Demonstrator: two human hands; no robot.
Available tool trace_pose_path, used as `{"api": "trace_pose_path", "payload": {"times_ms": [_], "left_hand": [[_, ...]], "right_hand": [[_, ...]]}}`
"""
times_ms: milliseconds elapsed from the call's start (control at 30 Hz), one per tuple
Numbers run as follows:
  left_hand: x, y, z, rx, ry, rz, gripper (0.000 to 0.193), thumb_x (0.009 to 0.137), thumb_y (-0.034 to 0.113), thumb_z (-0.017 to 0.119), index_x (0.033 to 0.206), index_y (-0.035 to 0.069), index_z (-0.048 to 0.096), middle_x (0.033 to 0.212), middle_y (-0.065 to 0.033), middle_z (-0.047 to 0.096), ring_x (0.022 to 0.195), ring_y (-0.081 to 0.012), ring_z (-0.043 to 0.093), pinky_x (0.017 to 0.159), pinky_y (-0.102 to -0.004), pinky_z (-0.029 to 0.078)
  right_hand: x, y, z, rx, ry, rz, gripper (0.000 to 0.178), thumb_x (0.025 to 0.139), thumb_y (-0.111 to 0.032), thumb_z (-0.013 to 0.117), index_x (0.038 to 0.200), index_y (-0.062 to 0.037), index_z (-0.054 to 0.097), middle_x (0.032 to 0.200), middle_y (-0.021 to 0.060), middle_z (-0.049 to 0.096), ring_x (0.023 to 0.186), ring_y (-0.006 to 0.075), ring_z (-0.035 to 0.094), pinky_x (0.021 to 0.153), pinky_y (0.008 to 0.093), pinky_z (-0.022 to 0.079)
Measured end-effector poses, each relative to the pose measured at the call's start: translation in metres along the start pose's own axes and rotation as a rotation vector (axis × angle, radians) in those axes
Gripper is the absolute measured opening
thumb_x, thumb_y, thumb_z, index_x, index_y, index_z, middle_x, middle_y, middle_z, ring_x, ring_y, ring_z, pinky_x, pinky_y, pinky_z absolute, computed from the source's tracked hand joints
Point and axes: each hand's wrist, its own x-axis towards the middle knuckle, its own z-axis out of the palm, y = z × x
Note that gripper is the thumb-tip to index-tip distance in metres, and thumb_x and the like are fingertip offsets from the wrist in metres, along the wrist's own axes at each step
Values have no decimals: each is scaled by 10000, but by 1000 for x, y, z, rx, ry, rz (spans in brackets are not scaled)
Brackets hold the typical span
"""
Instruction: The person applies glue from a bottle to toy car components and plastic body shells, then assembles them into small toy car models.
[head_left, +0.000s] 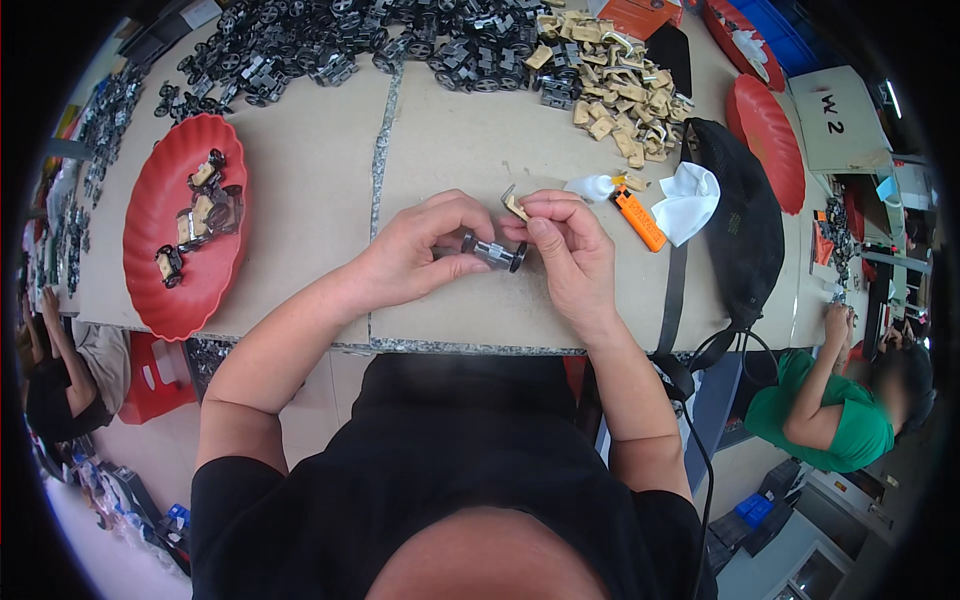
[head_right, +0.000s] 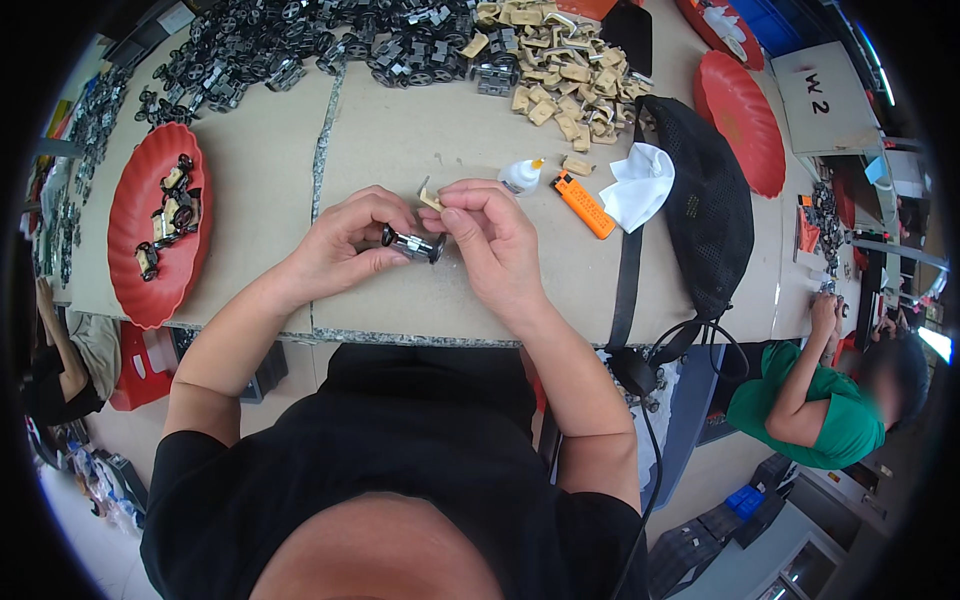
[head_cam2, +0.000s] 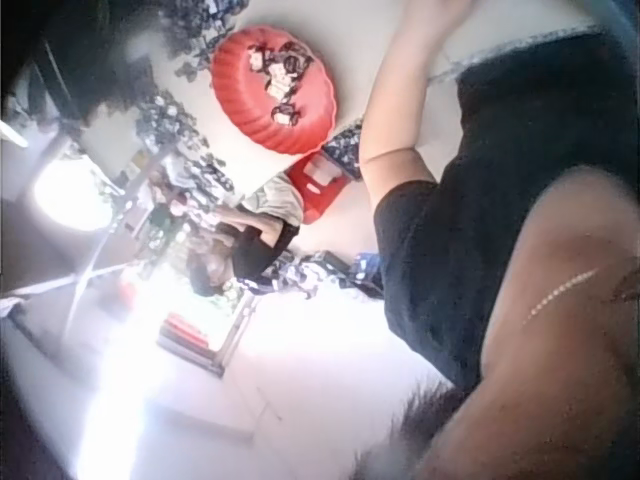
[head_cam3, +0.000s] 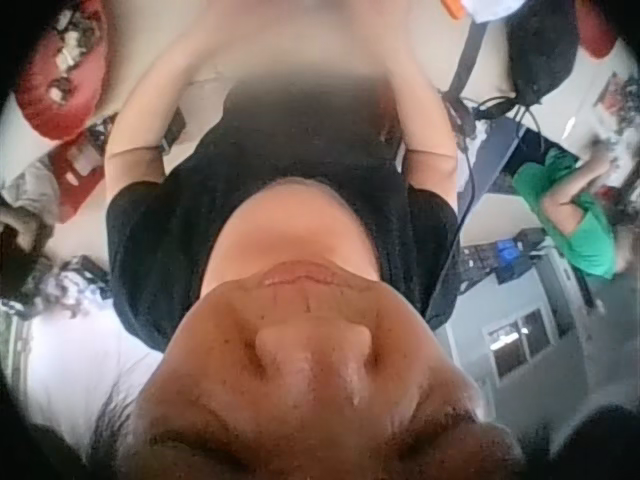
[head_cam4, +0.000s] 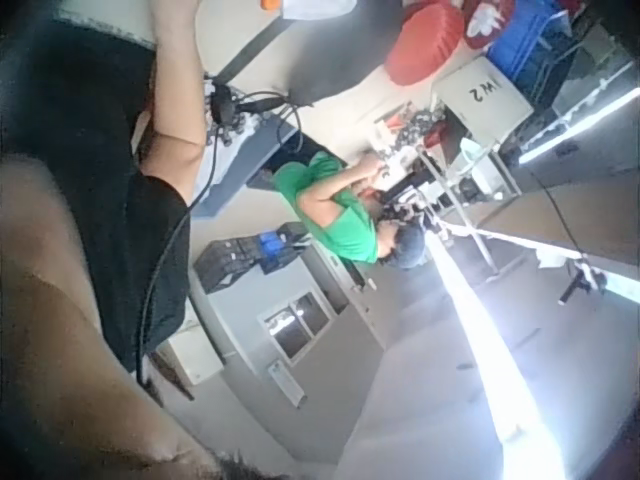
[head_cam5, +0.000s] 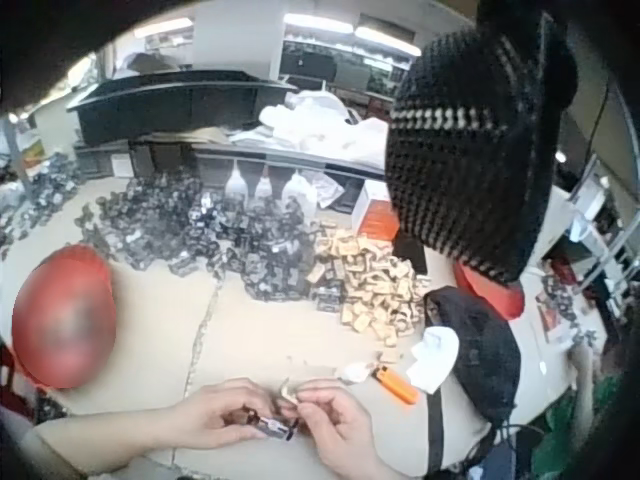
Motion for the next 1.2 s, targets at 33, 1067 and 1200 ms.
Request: {"api": "trace_pose_path", "payload": {"times_ms": [33, 1067, 1200], "left_hand": [[-1, -2, -1, -4, 4, -2, 158, 761, -33, 610, 906, 14, 569, 1059, -68, 462, 960, -161, 527, 808, -274, 479], [0, 1, -4, 119, 66, 43, 431, 730, -77, 599, 1143, 26, 531, 1125, -105, 476, 976, -208, 554, 823, -291, 511], [1, 1, -4, 123, 66, 48, 423, 734, -75, 597, 1141, 21, 532, 1116, -110, 490, 976, -212, 554, 825, -295, 508]], "right_hand": [[0, 0, 0, -1, -4, 5, 123, 888, -21, 460, 990, 36, 499, 1028, 101, 481, 911, 200, 589, 799, 283, 495], [7, -9, -2, -65, -7, 335, 54, 767, -23, 619, 766, 22, 648, 870, 52, 598, 696, 65, 570, 619, 182, 452], [6, -8, -1, -126, -15, 311, 53, 769, -25, 619, 759, 18, 648, 867, 44, 596, 684, 50, 555, 606, 175, 439]]}}
